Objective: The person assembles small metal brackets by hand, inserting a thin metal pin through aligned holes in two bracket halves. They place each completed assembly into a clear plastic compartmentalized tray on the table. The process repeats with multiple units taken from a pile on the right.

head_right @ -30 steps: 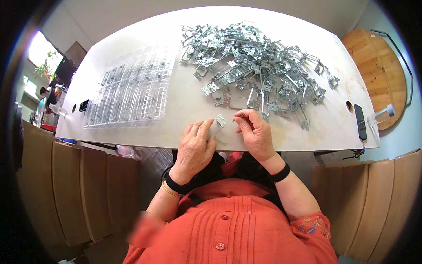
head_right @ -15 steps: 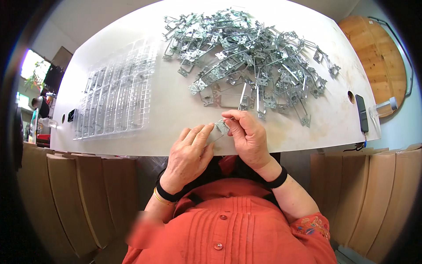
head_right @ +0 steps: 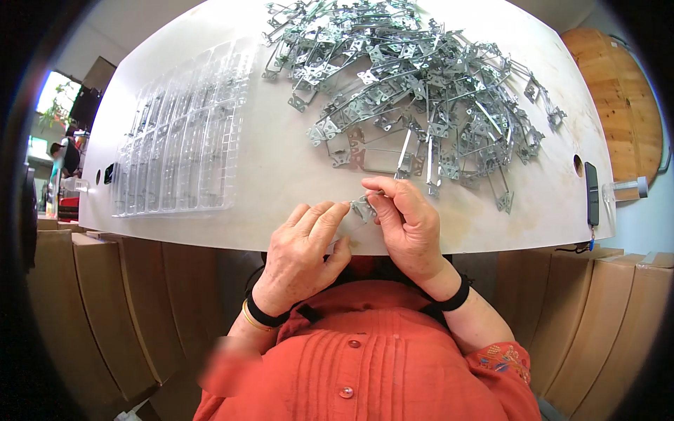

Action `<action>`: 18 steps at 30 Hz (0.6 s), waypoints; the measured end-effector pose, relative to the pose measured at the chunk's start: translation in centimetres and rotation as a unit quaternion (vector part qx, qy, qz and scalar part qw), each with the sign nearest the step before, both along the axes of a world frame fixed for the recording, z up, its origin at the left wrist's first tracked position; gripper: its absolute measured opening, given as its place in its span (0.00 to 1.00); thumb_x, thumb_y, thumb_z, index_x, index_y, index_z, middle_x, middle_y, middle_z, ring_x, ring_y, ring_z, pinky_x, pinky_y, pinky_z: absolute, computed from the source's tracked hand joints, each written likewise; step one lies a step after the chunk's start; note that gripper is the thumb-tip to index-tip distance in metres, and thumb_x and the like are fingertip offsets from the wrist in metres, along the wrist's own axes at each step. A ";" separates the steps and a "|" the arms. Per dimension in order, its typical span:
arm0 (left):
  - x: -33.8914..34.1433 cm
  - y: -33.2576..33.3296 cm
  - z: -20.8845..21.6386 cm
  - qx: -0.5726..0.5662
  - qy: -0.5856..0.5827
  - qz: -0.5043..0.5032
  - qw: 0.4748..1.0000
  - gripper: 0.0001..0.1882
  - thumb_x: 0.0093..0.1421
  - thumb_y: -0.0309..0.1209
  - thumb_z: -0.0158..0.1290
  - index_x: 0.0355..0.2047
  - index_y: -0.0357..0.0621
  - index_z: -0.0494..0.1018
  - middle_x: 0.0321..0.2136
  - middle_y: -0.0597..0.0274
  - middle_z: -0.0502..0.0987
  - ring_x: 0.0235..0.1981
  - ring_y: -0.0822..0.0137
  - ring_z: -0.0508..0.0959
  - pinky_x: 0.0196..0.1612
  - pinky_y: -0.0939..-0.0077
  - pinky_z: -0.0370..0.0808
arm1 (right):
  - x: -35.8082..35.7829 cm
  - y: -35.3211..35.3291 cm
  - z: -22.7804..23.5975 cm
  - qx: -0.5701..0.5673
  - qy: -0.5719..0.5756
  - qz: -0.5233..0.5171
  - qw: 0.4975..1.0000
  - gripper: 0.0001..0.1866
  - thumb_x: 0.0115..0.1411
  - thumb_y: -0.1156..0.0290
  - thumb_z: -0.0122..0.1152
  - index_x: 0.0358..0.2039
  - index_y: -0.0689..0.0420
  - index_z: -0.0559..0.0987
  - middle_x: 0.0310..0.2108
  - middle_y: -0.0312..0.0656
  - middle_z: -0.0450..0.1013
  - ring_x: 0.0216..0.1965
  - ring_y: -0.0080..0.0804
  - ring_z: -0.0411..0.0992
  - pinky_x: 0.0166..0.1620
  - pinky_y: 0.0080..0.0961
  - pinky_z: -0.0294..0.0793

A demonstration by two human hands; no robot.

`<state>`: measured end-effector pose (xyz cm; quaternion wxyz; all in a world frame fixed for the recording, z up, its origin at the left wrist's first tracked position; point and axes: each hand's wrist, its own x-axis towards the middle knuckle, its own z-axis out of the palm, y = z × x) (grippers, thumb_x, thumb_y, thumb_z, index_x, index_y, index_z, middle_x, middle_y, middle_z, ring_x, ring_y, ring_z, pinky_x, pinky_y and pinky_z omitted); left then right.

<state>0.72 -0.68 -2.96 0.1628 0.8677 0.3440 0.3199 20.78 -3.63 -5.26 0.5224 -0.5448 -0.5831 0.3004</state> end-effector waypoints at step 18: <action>0.4 -0.1 0.4 -0.003 0.021 0.010 1.000 0.27 0.51 0.23 0.67 0.54 0.36 0.78 0.43 0.49 0.82 0.34 0.52 0.80 0.38 0.61 0.80 | 0.2 0.2 0.2 0.017 -0.040 -0.009 0.999 0.09 0.69 0.81 0.66 0.48 0.58 0.83 0.40 0.42 0.80 0.35 0.33 0.78 0.40 0.27 0.79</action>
